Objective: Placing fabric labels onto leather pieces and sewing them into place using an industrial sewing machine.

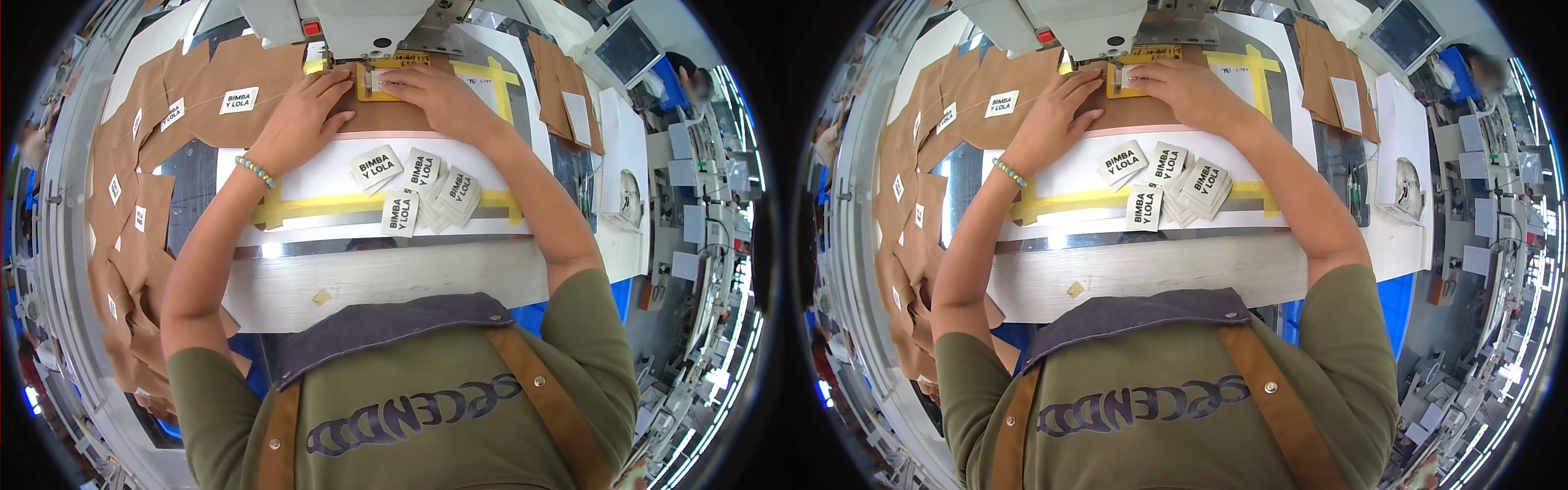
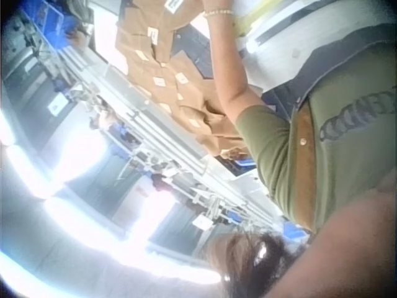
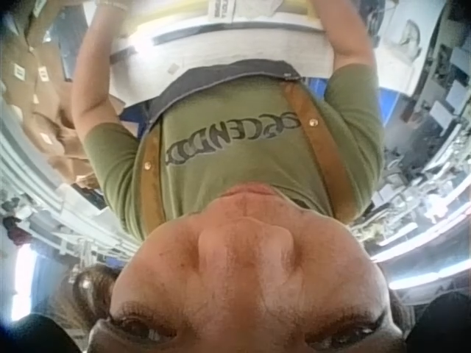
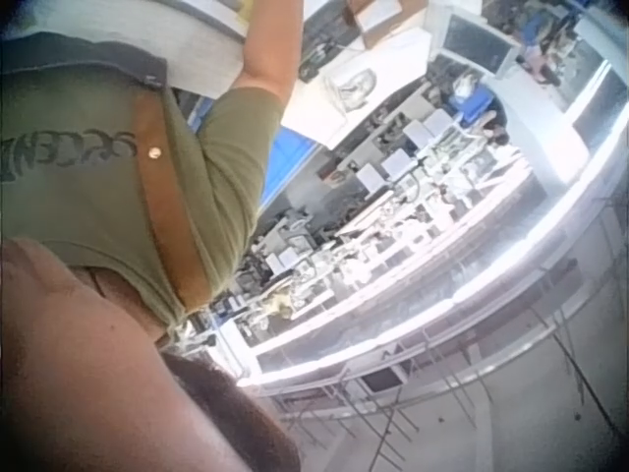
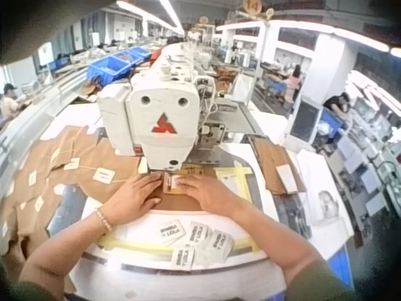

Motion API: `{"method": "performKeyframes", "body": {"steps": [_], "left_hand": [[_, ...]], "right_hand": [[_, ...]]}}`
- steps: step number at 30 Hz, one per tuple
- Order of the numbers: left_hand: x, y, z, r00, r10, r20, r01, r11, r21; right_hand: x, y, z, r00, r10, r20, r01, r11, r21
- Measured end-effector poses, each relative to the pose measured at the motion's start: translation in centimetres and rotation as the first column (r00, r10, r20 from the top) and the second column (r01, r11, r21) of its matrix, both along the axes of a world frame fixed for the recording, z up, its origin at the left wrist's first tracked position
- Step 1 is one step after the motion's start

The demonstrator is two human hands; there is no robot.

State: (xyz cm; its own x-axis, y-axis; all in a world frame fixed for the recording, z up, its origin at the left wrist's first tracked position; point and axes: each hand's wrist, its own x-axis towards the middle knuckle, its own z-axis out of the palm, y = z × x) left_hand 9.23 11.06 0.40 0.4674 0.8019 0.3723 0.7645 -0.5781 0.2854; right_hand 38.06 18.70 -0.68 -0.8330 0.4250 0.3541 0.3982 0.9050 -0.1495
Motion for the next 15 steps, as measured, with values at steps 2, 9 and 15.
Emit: {"method": "performKeyframes", "body": {"steps": [2, 9, 15], "left_hand": [[-0.13, 0.04, 0.13, 1.0, -0.005, -0.016, 0.005, 1.0, 0.008], [0.09, 0.05, 1.04, 0.996, 0.001, -0.091, -0.004, 1.0, -0.028], [-0.04, 0.04, 0.99, 0.996, -0.006, -0.09, 0.004, 1.0, -0.02]], "right_hand": [[0.01, 0.15, 0.06, 1.0, -0.011, -0.009, 0.011, 1.0, -0.013], [-0.11, 0.22, 0.75, 0.999, -0.033, -0.03, 0.03, 0.995, -0.094], [-0.28, -0.14, 0.84, 0.999, -0.047, -0.023, 0.044, 0.995, -0.091]]}}
